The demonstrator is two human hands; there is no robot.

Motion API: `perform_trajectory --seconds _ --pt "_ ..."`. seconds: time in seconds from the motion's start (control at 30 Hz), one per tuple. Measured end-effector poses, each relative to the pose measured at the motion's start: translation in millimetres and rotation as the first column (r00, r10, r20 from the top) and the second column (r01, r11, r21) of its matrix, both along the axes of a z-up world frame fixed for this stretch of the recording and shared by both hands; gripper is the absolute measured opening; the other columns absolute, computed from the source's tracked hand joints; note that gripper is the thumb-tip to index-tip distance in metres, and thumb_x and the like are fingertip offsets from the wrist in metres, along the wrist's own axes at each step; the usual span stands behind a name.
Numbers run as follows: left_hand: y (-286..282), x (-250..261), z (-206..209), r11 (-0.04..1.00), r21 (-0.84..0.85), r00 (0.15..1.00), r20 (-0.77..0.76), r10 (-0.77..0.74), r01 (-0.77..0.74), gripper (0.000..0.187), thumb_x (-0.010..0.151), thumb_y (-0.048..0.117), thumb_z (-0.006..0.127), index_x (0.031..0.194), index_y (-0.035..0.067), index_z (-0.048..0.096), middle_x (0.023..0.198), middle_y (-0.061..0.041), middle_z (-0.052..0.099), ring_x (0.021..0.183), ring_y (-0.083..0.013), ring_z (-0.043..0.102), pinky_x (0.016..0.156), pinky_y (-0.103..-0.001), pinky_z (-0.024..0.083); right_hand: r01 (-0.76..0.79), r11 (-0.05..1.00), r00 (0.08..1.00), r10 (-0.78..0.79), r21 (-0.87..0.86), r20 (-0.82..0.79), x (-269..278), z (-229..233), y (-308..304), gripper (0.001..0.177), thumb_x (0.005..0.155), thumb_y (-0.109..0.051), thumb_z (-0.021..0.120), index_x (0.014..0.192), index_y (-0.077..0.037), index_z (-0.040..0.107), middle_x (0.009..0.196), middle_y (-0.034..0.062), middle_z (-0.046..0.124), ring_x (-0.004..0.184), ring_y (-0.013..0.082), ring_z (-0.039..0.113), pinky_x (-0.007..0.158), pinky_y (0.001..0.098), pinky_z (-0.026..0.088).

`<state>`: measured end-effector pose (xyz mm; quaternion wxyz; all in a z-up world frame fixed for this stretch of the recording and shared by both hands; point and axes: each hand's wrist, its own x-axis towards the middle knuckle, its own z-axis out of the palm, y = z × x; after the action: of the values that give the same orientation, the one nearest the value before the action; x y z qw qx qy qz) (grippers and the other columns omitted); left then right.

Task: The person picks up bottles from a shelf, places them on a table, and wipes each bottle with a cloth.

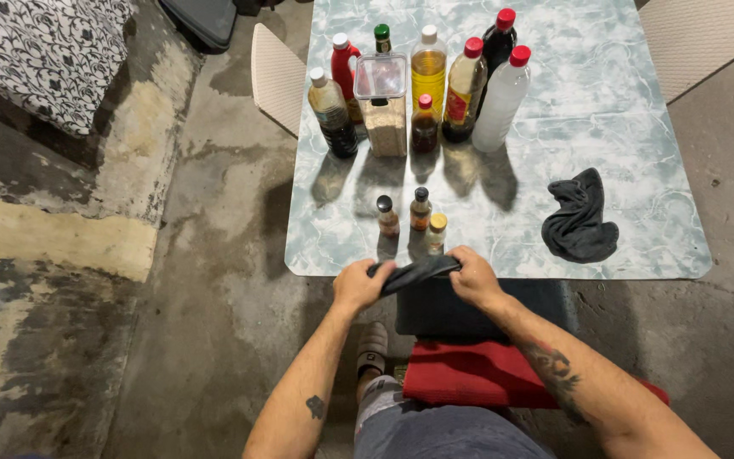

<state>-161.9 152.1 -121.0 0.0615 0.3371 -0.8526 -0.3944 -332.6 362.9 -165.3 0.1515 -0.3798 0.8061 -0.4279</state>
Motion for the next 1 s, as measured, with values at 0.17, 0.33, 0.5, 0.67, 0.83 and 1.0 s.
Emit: perform_trajectory --seconds 0.17,0.33,0.5,0.67,0.83,1.0 --pt "-26 15 -44 0.811 0.582 0.998 -0.045 -0.044 0.062 0.023 0.090 0.024 0.076 0.090 0.001 0.076 0.074 -0.003 0.069 0.068 -0.0161 0.060 0.061 -0.032 0.048 -0.011 0.989 1.000 0.015 0.146 -0.026 -13 -14 8 0.029 0.078 -0.007 0.064 0.107 -0.008 0.071 0.102 0.0139 0.062 0.098 0.0348 0.063 0.086 0.0377 0.051" --pt "-33 29 -64 0.425 0.899 0.970 -0.187 0.155 0.106 0.017 0.092 0.012 0.069 0.102 -0.001 0.073 0.087 -0.003 0.074 0.078 -0.0136 0.067 0.071 -0.027 0.054 0.002 1.000 0.966 -0.004 0.006 0.259 -43 -55 -4 0.053 0.070 -0.015 0.073 0.122 -0.006 0.068 0.115 0.0155 0.063 0.109 0.0311 0.064 0.092 0.0369 0.053" --pt "-20 54 -36 0.211 0.955 0.944 -0.252 0.213 0.208 0.029 0.095 0.009 0.060 0.119 -0.004 0.070 0.101 -0.008 0.075 0.077 -0.0132 0.063 0.069 -0.027 0.050 0.254 0.967 0.949 -0.244 -0.024 0.202 -43 -60 -37 0.075 0.075 -0.020 0.078 0.140 0.001 0.048 0.138 0.0205 0.050 0.122 0.0334 0.056 0.091 0.0400 0.052" --pt "-8 73 -15 0.218 0.947 0.894 -0.300 0.332 0.236 0.041 0.087 -0.001 0.055 0.127 -0.003 0.066 0.116 -0.012 0.074 0.102 -0.0213 0.074 0.091 -0.035 0.061 0.178 0.984 0.947 -0.174 0.012 0.271 -33 -50 -60 0.060 0.086 -0.026 0.078 0.139 -0.007 0.057 0.125 0.0152 0.072 0.119 0.0305 0.067 0.099 0.0390 0.051" --pt "-6 90 -5 0.257 0.930 0.777 -0.360 0.516 0.261 0.027 0.099 0.007 0.060 0.125 0.001 0.066 0.115 -0.010 0.073 0.101 -0.0206 0.073 0.092 -0.037 0.059 0.237 0.971 0.956 -0.231 -0.012 0.181 2 -23 -58 0.051 0.092 -0.028 0.076 0.134 -0.007 0.055 0.120 0.0166 0.069 0.112 0.0306 0.067 0.096 0.0396 0.052" --pt "-2 78 14 0.316 0.911 0.775 -0.395 0.493 0.264 0.031 0.102 0.016 0.059 0.124 -0.003 0.068 0.112 -0.013 0.074 0.097 -0.0216 0.073 0.088 -0.035 0.060 0.057 0.974 0.985 -0.019 -0.218 0.171 63 35 -59 0.048 0.090 -0.020 0.077 0.131 -0.005 0.054 0.120 0.0162 0.066 0.111 0.0282 0.065 0.097 0.0382 0.052"
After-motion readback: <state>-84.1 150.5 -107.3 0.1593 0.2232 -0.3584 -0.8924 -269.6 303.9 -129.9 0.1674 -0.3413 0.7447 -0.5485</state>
